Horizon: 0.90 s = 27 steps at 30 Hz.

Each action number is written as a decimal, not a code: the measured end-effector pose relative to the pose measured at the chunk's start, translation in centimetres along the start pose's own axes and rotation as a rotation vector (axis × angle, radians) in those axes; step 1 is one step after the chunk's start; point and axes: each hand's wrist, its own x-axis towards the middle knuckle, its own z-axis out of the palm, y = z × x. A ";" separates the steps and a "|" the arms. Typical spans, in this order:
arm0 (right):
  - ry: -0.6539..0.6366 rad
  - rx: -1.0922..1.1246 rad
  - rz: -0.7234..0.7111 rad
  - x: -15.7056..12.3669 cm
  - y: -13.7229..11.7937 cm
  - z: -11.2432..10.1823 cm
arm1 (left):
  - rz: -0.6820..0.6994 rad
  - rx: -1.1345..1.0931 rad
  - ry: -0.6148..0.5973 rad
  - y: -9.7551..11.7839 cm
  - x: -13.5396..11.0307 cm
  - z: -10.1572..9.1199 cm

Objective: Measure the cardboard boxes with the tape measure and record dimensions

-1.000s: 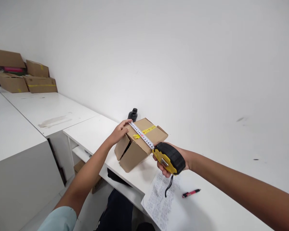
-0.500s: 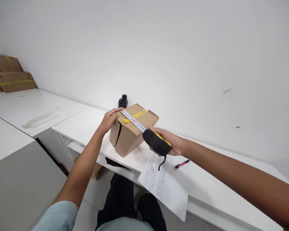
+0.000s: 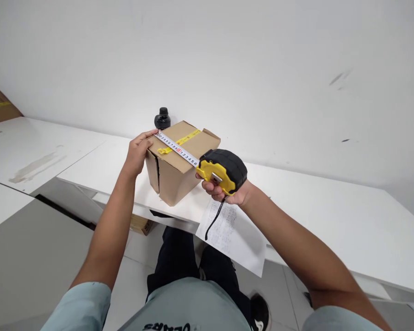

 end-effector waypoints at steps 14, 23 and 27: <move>0.019 0.023 0.003 1.2 -0.5 0.2 | -0.026 -0.002 -0.022 -0.3 0.1 0.0; -0.150 0.045 -0.104 1.8 -0.6 1.1 | -0.063 -0.045 0.012 -0.3 -0.1 -0.5; -0.120 -0.008 -0.224 0.9 -1.4 1.7 | -0.079 -0.105 0.039 -0.1 -0.3 -1.3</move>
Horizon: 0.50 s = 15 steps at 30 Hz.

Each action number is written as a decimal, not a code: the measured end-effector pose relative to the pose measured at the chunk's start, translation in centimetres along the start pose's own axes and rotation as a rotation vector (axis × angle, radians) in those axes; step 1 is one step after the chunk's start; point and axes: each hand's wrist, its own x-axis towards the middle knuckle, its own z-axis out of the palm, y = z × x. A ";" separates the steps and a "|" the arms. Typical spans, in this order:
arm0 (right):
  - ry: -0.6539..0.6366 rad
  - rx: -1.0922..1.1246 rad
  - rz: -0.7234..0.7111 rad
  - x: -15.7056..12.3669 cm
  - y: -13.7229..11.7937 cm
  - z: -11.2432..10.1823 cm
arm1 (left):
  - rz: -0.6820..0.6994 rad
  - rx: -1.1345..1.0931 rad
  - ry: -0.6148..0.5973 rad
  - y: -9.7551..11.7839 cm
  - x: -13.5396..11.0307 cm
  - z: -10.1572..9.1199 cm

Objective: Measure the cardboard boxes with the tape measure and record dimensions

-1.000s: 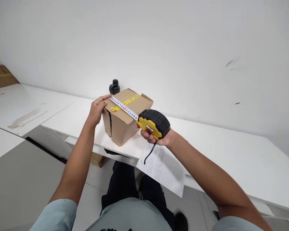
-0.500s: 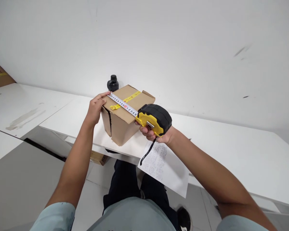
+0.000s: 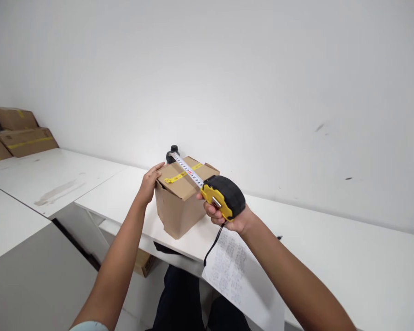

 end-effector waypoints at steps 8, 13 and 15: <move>0.551 -0.210 -0.342 -8.4 0.7 -3.0 | 0.017 -0.083 0.219 -0.2 0.2 -4.5; 0.786 -0.449 -0.116 -9.4 5.7 -7.0 | 0.069 -0.249 0.382 -1.5 -3.1 -8.9; 0.879 -0.659 -0.009 -7.8 7.4 -8.9 | 0.037 -0.335 0.493 -2.8 -5.6 -10.2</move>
